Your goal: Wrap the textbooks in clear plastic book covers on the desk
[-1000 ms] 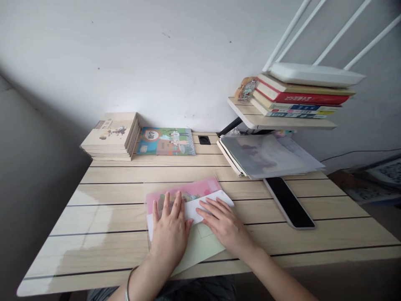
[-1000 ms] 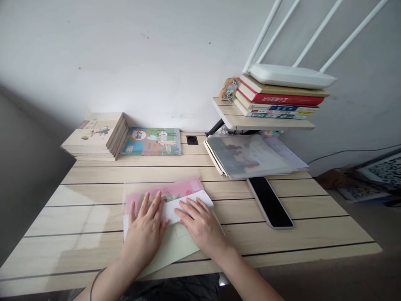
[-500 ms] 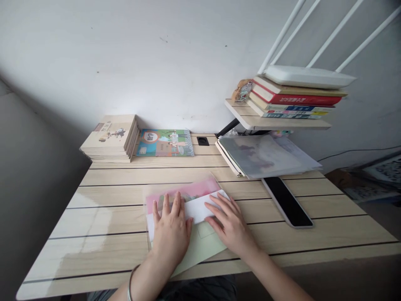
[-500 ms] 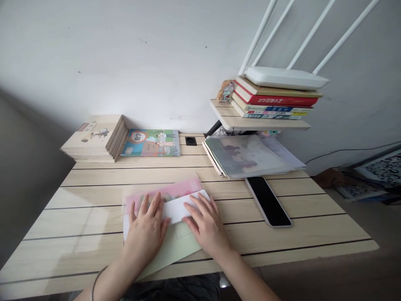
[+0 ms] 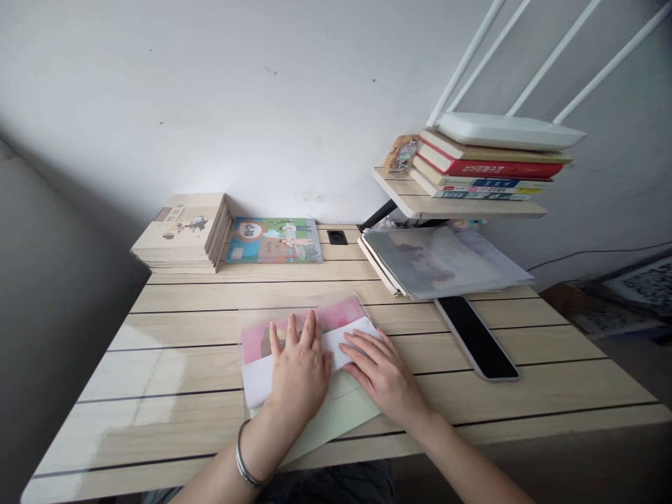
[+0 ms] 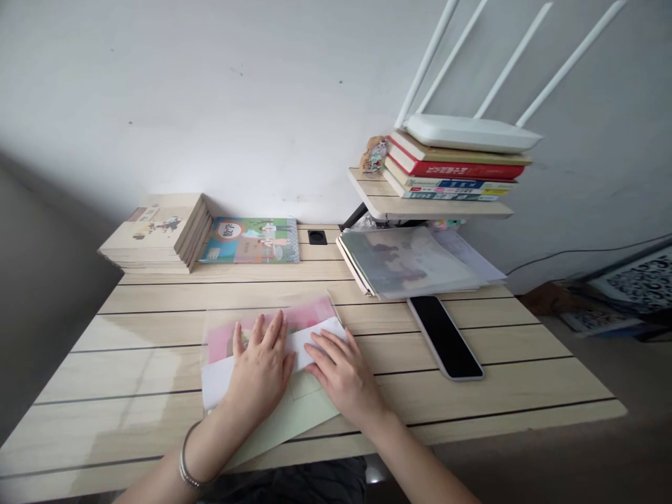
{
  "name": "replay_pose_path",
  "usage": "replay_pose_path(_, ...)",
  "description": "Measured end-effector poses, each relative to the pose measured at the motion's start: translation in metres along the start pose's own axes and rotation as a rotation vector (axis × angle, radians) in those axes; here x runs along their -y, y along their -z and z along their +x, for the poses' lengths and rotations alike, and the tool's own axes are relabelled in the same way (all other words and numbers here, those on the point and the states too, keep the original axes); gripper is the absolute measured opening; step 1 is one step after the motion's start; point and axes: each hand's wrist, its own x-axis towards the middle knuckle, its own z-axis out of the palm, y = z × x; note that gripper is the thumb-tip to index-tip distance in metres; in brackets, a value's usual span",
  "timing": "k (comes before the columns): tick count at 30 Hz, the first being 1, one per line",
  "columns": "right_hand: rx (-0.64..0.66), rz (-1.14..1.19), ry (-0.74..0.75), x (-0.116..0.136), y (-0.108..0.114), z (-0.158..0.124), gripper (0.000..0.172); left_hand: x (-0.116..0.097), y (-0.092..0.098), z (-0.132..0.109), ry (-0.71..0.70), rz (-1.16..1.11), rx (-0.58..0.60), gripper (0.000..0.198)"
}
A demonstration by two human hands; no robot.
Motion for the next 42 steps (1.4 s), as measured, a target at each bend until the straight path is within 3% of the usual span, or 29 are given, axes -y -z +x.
replay_pose_path(9, -0.038, 0.095, 0.007, -0.008, 0.000, -0.006, 0.021, -0.006, 0.003, 0.009, 0.007, 0.004, 0.001, 0.048)
replay_pose_path(19, -0.049, 0.189, 0.019, -0.014, 0.002, -0.002, 0.016, -0.024, 0.000, 0.044, -0.126, -0.023, 0.110, 0.047)
replay_pose_path(42, -0.084, 0.214, 0.070, -0.015, 0.005, 0.001, 0.012, -0.031, -0.008, 0.056, -0.126, -0.043, 0.066, 0.048)
